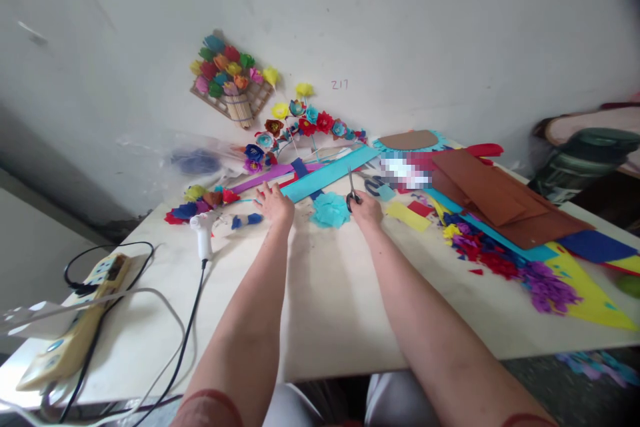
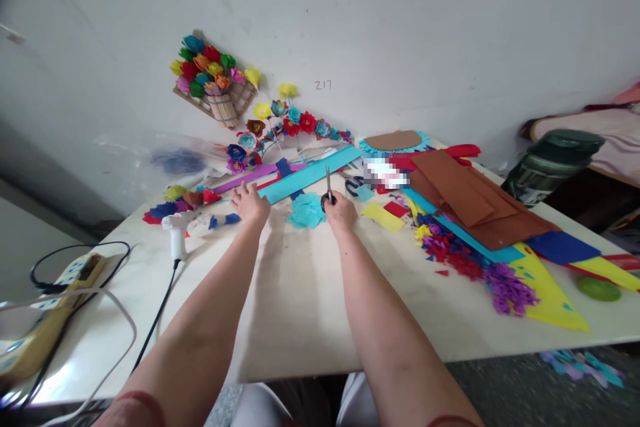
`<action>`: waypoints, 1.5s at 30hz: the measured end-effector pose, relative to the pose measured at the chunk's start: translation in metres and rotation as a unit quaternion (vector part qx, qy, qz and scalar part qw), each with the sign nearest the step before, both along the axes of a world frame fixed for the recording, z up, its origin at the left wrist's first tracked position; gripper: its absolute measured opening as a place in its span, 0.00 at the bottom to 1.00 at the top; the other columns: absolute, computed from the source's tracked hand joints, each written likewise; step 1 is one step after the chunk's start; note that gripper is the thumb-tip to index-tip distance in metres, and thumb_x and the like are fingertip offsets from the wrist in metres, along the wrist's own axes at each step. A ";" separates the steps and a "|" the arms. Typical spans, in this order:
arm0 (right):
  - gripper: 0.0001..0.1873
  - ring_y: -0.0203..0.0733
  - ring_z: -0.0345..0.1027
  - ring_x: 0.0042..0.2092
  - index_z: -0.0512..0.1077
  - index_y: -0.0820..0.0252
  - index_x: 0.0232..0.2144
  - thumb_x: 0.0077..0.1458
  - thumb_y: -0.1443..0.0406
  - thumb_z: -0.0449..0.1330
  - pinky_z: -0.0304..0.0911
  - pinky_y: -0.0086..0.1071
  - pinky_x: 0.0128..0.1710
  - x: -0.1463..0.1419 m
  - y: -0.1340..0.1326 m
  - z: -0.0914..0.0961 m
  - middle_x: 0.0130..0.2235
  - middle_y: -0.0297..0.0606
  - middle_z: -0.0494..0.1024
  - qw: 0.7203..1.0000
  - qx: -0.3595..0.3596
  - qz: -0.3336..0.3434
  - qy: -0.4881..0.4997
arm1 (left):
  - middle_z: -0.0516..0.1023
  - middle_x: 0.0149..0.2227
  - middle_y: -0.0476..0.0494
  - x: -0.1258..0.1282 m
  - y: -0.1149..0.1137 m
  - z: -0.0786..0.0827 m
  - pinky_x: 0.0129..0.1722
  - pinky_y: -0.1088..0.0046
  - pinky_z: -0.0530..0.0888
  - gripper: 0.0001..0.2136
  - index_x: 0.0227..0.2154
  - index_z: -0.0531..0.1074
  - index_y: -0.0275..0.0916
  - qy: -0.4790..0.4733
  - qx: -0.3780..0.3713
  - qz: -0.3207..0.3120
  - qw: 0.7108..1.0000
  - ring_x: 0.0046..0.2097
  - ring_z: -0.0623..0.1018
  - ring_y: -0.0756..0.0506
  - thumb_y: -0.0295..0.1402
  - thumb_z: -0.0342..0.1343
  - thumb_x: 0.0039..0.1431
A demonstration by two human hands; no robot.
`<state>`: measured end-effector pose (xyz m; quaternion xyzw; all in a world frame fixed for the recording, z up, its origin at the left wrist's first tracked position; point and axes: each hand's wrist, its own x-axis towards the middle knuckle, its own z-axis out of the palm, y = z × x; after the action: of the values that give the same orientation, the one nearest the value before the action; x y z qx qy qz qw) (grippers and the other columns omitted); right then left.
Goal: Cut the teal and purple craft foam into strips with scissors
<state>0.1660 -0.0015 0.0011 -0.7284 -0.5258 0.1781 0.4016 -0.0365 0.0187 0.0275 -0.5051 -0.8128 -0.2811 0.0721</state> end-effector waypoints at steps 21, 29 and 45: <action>0.17 0.49 0.70 0.43 0.75 0.53 0.43 0.53 0.58 0.54 0.61 0.35 0.38 0.002 -0.013 0.008 0.41 0.42 0.78 0.990 -0.016 -0.056 -0.126 | 0.79 0.37 0.40 0.048 -0.034 -0.037 0.44 0.71 0.70 0.16 0.40 0.74 0.35 -0.264 0.011 -0.223 0.938 0.41 0.77 0.45 0.20 0.53 0.46; 0.19 0.49 0.70 0.45 0.74 0.57 0.46 0.55 0.60 0.53 0.61 0.36 0.40 0.009 -0.010 0.009 0.44 0.47 0.76 0.982 -0.077 -0.048 -0.167 | 0.79 0.35 0.43 0.040 -0.026 -0.051 0.44 0.71 0.72 0.12 0.32 0.74 0.36 -0.388 0.096 -0.231 0.887 0.39 0.78 0.47 0.19 0.51 0.45; 0.18 0.51 0.67 0.48 0.74 0.61 0.44 0.54 0.61 0.53 0.62 0.37 0.42 0.009 -0.012 0.010 0.46 0.50 0.73 0.970 -0.093 -0.035 -0.222 | 0.80 0.33 0.43 0.039 -0.024 -0.052 0.41 0.70 0.73 0.12 0.34 0.72 0.37 -0.381 0.078 -0.260 0.884 0.38 0.78 0.46 0.21 0.50 0.47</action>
<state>0.1749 -0.0137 0.0112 -0.8019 -0.5568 0.0459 0.2119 0.0026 -0.0054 -0.0248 -0.5449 -0.5927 -0.5233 -0.2793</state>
